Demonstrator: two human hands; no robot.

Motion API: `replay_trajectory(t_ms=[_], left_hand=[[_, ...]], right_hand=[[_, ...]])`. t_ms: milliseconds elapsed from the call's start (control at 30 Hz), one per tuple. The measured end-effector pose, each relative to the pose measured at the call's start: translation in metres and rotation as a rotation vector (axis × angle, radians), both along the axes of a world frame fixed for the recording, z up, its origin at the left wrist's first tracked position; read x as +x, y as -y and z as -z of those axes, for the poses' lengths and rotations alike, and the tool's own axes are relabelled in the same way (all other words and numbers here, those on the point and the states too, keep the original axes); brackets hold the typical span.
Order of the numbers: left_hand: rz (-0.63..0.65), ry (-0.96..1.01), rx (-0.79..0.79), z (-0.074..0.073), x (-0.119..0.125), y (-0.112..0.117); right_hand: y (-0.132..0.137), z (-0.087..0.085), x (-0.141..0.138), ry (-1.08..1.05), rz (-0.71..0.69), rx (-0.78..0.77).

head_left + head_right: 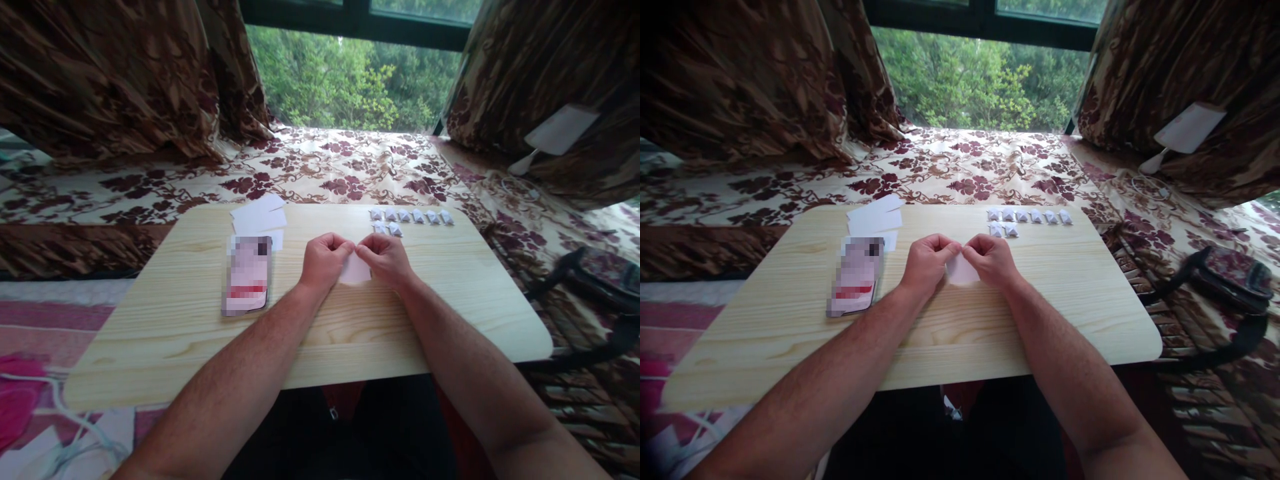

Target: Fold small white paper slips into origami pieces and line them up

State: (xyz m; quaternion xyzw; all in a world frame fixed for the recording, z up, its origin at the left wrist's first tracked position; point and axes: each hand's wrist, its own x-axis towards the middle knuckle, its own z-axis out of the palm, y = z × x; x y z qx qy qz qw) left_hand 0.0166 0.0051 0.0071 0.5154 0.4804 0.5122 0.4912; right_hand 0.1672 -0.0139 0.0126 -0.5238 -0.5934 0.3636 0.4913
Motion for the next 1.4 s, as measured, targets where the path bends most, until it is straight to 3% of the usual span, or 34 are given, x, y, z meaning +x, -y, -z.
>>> replay_trajectory(t_ms=[233, 1000, 1400], left_hand=[[0.051, -0.004, -0.005, -0.0001, -0.0007, 0.0000], [0.013, -0.078, 0.047, -0.0022, -0.0018, 0.0027], [0.021, -0.087, 0.069, 0.0065, -0.0031, -0.0019]], right_hand=[[-0.0022, 0.0048, 0.0025, -0.003, 0.026, 0.014], [-0.0034, 0.0044, 0.0027, -0.005, 0.052, 0.050], [-0.0053, 0.0038, 0.0052, -0.031, 0.089, 0.057]])
